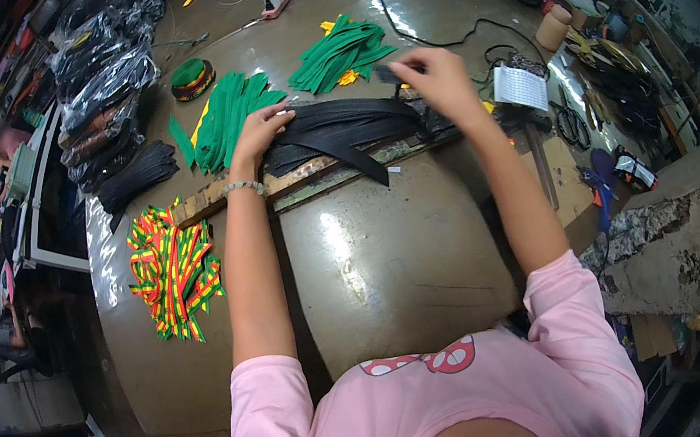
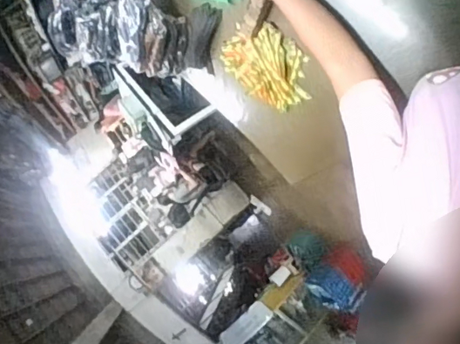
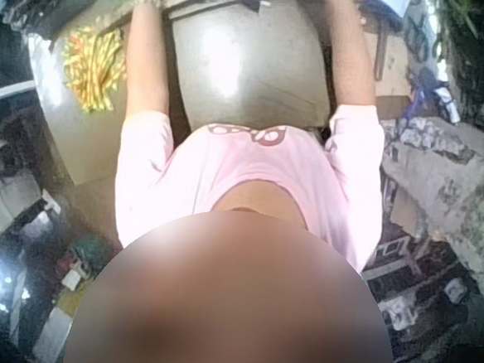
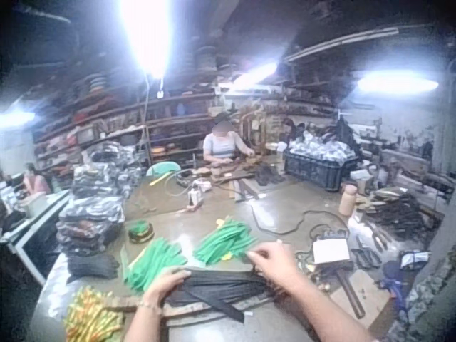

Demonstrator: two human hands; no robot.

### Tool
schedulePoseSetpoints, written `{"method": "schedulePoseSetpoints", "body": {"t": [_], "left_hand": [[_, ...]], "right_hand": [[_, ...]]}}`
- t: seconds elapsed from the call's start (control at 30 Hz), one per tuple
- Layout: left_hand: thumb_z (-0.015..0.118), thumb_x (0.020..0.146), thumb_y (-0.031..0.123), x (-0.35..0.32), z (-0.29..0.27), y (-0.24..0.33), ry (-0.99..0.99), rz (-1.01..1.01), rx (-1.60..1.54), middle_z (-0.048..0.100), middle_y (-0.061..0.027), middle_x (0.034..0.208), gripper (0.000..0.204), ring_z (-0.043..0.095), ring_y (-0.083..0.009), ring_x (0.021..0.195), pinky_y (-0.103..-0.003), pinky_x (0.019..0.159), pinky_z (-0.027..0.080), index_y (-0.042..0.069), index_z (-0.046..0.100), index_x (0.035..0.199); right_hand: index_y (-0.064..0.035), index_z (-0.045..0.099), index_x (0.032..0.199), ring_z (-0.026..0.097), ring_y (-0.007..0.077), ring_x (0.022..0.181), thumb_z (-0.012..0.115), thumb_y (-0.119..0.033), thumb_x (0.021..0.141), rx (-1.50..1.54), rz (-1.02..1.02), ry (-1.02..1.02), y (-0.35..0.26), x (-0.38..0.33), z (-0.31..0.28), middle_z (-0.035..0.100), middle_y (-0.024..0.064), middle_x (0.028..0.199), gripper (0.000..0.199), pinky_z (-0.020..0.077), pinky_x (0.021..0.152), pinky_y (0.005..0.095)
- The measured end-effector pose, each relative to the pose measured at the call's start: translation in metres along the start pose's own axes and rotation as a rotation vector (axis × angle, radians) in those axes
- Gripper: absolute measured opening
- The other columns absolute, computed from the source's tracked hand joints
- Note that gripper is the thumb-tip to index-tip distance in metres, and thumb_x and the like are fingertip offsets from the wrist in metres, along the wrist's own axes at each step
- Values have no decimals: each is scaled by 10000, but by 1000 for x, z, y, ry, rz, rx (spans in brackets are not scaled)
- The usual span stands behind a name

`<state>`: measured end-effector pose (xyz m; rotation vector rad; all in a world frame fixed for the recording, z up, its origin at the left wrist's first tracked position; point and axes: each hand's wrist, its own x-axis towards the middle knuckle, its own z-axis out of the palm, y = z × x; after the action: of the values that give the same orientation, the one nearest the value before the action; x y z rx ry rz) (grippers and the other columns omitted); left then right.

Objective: The person repeatedly picks black fabric strips from a pile, aligns them on a wooden jig, and secures them with a small tool. They then fold the assembled pieces and place them on the table. The process is repeated multiple times.

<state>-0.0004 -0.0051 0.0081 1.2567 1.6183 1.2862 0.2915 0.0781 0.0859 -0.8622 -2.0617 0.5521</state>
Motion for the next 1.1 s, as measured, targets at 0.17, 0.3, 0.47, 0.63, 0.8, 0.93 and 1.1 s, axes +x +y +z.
{"method": "schedulePoseSetpoints", "body": {"t": [0.17, 0.3, 0.47, 0.63, 0.8, 0.93, 1.1], "left_hand": [[644, 742, 219, 0, -3, 2, -138, -83, 155, 612, -38, 821, 321, 513, -94, 723, -228, 679, 423, -22, 629, 954], [594, 781, 209, 3, -6, -2, -155, -85, 154, 586, 1, 823, 252, 496, -69, 756, -217, 693, 406, -2, 631, 912], [606, 813, 293, 8, 1, -13, -1, -69, 92, 543, 21, 655, 332, 436, -62, 616, -236, 550, 373, -37, 636, 810], [607, 839, 298, 12, 3, -19, 19, -85, 191, 558, 44, 719, 313, 436, -33, 626, -199, 546, 361, -12, 650, 849], [620, 821, 322, 12, 2, -17, 16, -71, 185, 519, 42, 662, 341, 410, -52, 597, -220, 539, 335, -18, 648, 818], [626, 810, 341, 10, 4, -15, 28, -31, 160, 504, 40, 614, 363, 394, -63, 551, -236, 503, 314, -20, 657, 796], [613, 829, 321, 9, 4, -12, 8, -64, 105, 509, 54, 626, 339, 390, -44, 549, -222, 496, 305, -13, 653, 788]], "right_hand": [[-46, 681, 861, 638, 249, 711, 637, -263, 768, 35, 24, -128, -38, 27, 109, 656, 132, 788, 240, 484, 669, 320], [-69, 686, 854, 629, 292, 737, 633, -271, 759, -74, 173, -180, -30, 28, 147, 647, 148, 796, 229, 487, 685, 352], [-75, 687, 847, 626, 301, 743, 631, -280, 753, -132, 82, -180, -23, 24, 153, 643, 150, 792, 233, 489, 682, 371], [-73, 690, 846, 622, 312, 749, 649, -314, 732, -188, 113, -301, -34, 28, 116, 643, 160, 796, 269, 488, 692, 378], [-15, 681, 753, 629, 225, 634, 696, -363, 696, -31, 105, -320, -2, 14, -9, 648, 138, 698, 353, 484, 613, 331], [-38, 665, 756, 409, 84, 470, 683, -355, 748, 233, 502, -306, 44, -24, -52, 510, -15, 543, 318, 325, 444, 254], [-89, 624, 744, 295, 40, 422, 664, -344, 780, 461, 709, -339, 77, -58, -32, 409, -73, 528, 260, 195, 400, 232]]}}
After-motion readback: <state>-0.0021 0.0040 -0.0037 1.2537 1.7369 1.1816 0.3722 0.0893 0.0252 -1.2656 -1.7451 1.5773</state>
